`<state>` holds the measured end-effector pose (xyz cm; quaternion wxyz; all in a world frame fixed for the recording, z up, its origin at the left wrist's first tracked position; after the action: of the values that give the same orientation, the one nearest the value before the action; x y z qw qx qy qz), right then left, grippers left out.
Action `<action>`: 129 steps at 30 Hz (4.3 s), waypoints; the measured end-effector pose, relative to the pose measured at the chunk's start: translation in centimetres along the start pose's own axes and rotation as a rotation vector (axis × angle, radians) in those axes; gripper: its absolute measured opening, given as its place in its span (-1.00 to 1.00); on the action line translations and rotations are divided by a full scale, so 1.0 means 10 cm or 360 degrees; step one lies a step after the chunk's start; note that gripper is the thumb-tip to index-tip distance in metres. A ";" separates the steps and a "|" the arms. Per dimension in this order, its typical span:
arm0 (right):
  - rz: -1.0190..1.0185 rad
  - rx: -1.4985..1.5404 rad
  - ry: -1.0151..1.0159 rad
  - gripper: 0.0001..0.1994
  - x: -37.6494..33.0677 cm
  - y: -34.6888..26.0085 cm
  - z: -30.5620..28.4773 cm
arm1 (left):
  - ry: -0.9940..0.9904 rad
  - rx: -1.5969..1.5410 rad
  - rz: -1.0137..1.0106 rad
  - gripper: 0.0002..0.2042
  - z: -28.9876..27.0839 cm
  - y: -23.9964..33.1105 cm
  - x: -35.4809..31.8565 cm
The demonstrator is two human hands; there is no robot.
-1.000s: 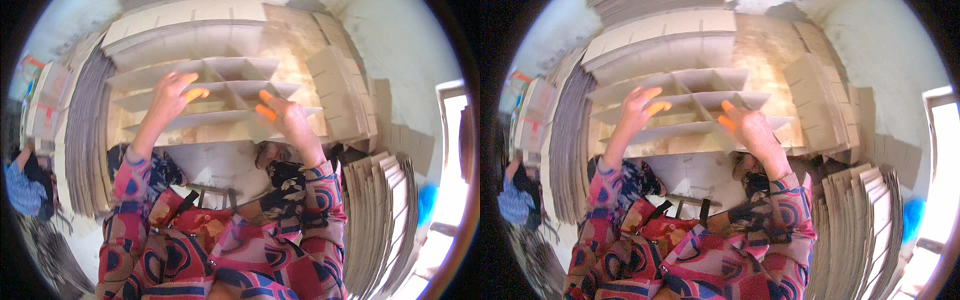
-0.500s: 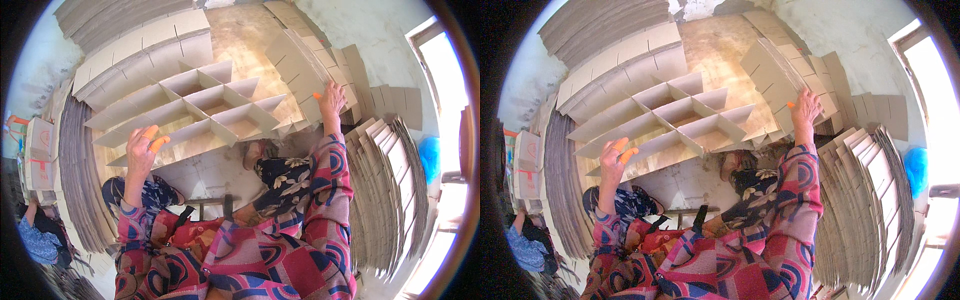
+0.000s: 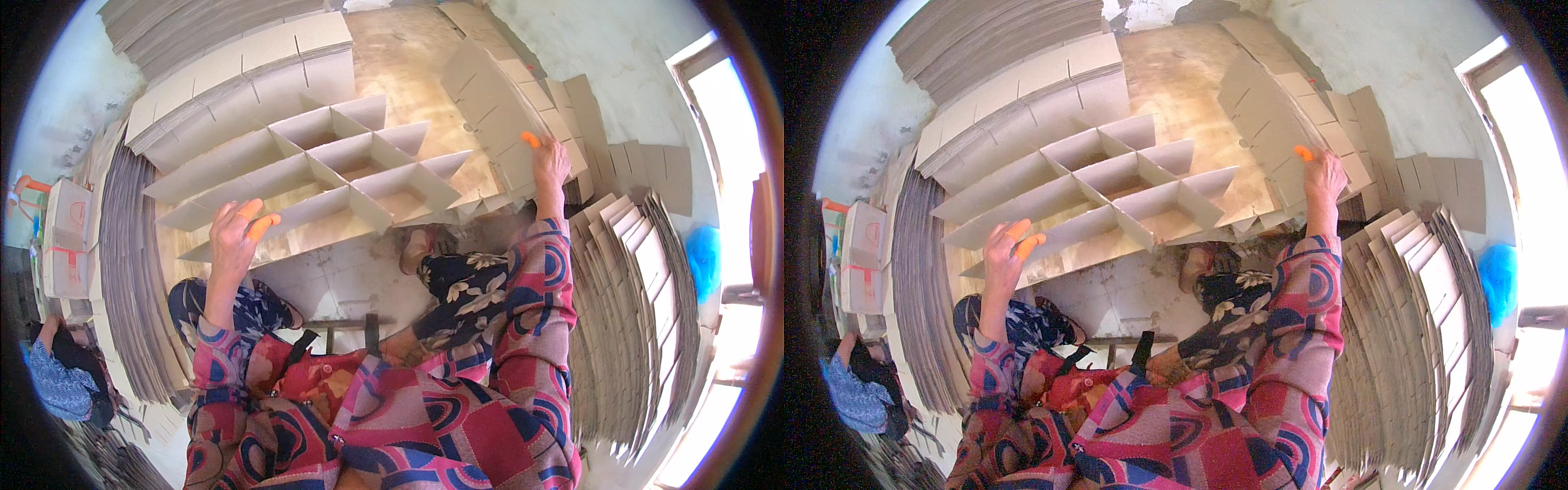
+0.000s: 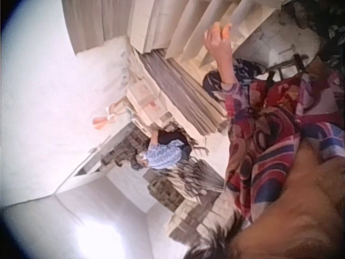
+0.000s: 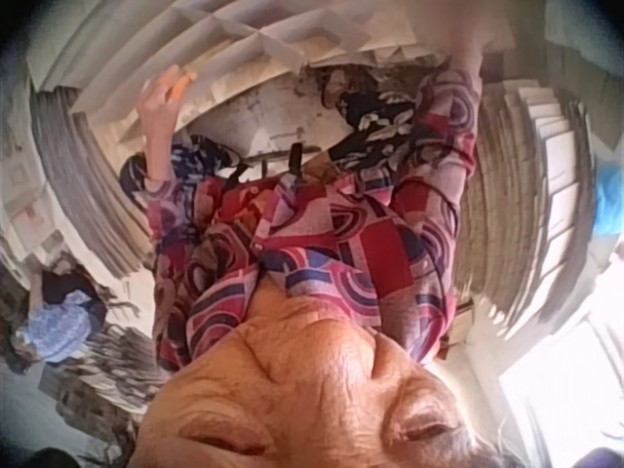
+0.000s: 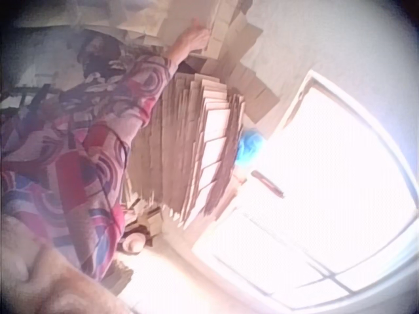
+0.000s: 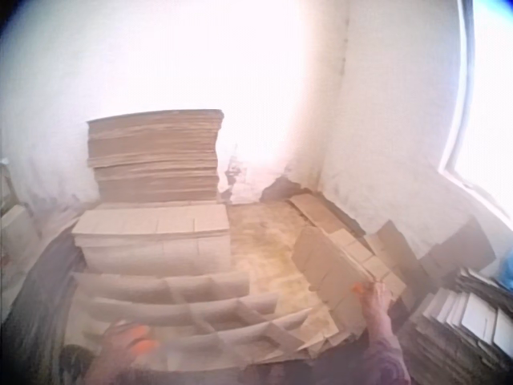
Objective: The person assembles flat cardboard pieces into box-like structures by folding and interlocking tabs. They handle each piece individually, folding flaps and inserting tabs into slots to form the final shape.
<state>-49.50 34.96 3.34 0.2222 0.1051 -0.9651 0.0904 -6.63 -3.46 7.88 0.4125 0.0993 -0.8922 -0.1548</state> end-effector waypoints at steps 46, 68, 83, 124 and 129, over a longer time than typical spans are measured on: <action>-0.1123 0.1593 -0.0854 -0.32 -1.85 -3.81 -1.30 | -0.0200 -0.0044 -0.0106 -0.84 0.21 -0.26 -0.27; -0.1434 0.1548 -0.0948 -0.38 -1.97 -4.18 -1.23 | -0.0225 -0.0059 -0.0129 -0.88 0.25 -0.31 -0.20; -0.1589 0.1327 -0.1037 -0.34 -2.10 -4.23 -1.03 | -0.0132 -0.0053 -0.0183 -0.92 0.30 -0.40 -0.18; -0.1761 0.1312 -0.0942 -0.34 -2.27 -4.23 -0.89 | -0.0144 -0.0106 -0.0252 -0.91 0.30 -0.47 -0.19; -0.1647 0.1238 -0.0934 -0.33 -2.19 -4.18 -0.84 | -0.0094 -0.0090 -0.0181 -0.94 0.28 -0.41 -0.13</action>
<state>-16.65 0.19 6.35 -0.0862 0.6416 -0.7092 0.2791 -7.71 -6.34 3.81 0.3791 0.1336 -0.8922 -0.2060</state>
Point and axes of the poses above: each hand's wrist, its own x-axis towards the middle knuckle, its own z-axis out of the palm, y = z × x, the point moved 10 cm from there along x, towards the middle knuckle, and after that the axes turned 10 degrees about y, right-handed, at the moved point
